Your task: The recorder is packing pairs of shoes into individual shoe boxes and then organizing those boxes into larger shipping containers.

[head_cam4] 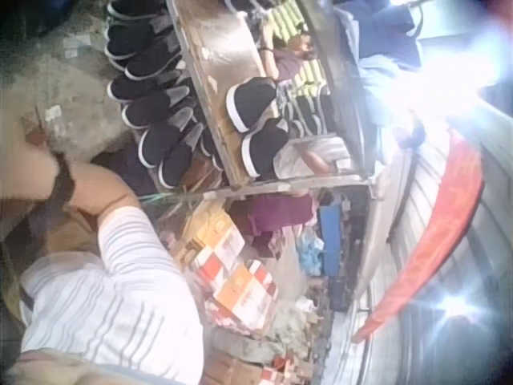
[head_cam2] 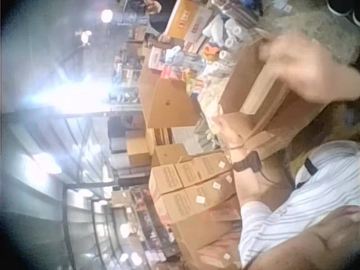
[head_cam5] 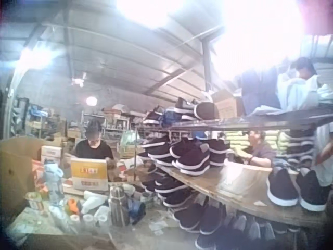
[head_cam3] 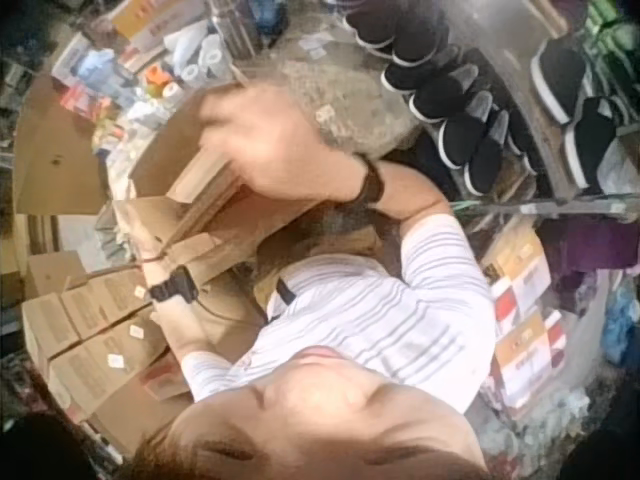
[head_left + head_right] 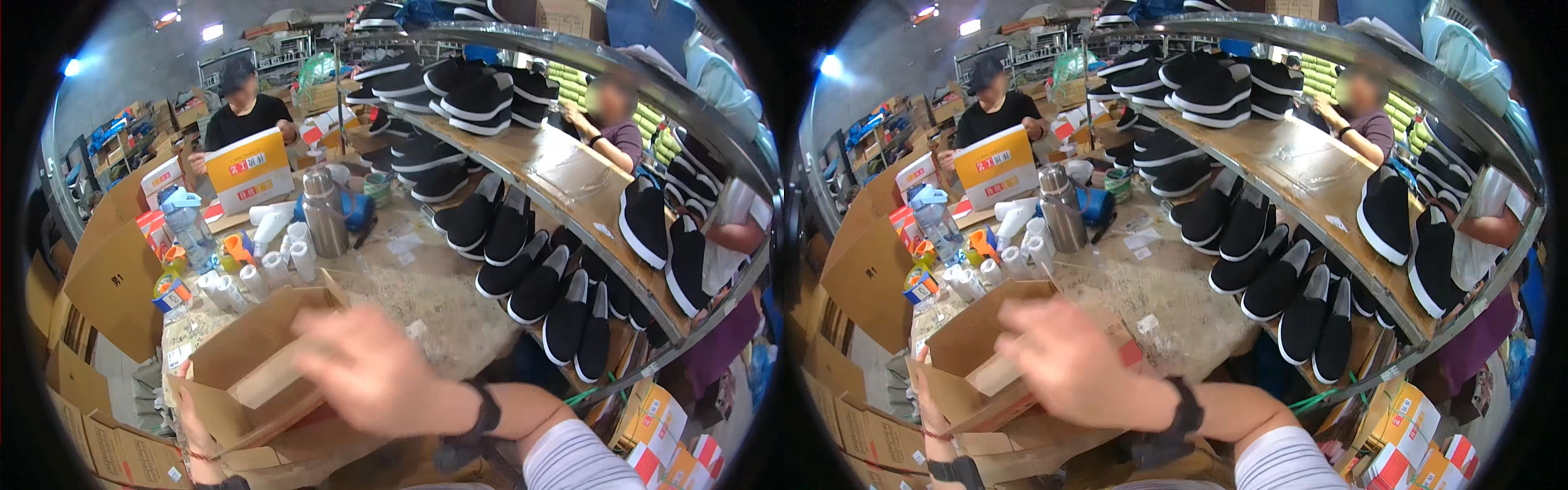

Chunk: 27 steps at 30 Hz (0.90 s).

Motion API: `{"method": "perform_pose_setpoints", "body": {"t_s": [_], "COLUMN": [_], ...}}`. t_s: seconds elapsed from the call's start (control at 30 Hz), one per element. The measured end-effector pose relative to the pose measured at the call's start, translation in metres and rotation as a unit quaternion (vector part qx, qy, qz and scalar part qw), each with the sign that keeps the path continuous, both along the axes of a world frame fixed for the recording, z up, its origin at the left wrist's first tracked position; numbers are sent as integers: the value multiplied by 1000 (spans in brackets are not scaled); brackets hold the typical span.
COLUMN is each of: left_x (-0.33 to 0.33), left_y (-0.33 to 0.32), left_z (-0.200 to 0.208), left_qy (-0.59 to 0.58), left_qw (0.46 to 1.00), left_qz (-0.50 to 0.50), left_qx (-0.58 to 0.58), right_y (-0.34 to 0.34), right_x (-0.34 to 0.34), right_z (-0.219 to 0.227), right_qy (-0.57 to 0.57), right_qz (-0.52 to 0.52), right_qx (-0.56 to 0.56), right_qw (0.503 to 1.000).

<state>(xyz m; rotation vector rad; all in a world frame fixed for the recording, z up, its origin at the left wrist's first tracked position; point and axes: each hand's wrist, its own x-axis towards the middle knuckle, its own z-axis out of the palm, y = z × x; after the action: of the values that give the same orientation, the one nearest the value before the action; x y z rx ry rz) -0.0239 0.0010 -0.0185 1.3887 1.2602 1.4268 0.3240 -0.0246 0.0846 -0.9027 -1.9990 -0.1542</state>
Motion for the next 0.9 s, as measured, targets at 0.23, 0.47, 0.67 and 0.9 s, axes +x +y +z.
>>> {"method": "perform_pose_setpoints", "body": {"t_s": [0.23,0.47,0.67,0.9], "left_x": [31,42,11,69], "left_y": [15,13,-1,-14], "left_z": [11,-4,-7,42], "left_qy": [-17,109,350,505], "left_qw": [998,993,928,857], "left_qz": [-45,22,10,98], "left_qx": [-42,-28,127,-1], "right_y": [81,97,89,84], "right_x": [-44,23,24,21], "right_z": [-98,-89,-95,-84], "right_qy": [46,236,-9,2], "right_qz": [176,-2,140,-24], "right_qx": [-308,-51,-240,-260], "right_qw": [934,971,961,965]}}
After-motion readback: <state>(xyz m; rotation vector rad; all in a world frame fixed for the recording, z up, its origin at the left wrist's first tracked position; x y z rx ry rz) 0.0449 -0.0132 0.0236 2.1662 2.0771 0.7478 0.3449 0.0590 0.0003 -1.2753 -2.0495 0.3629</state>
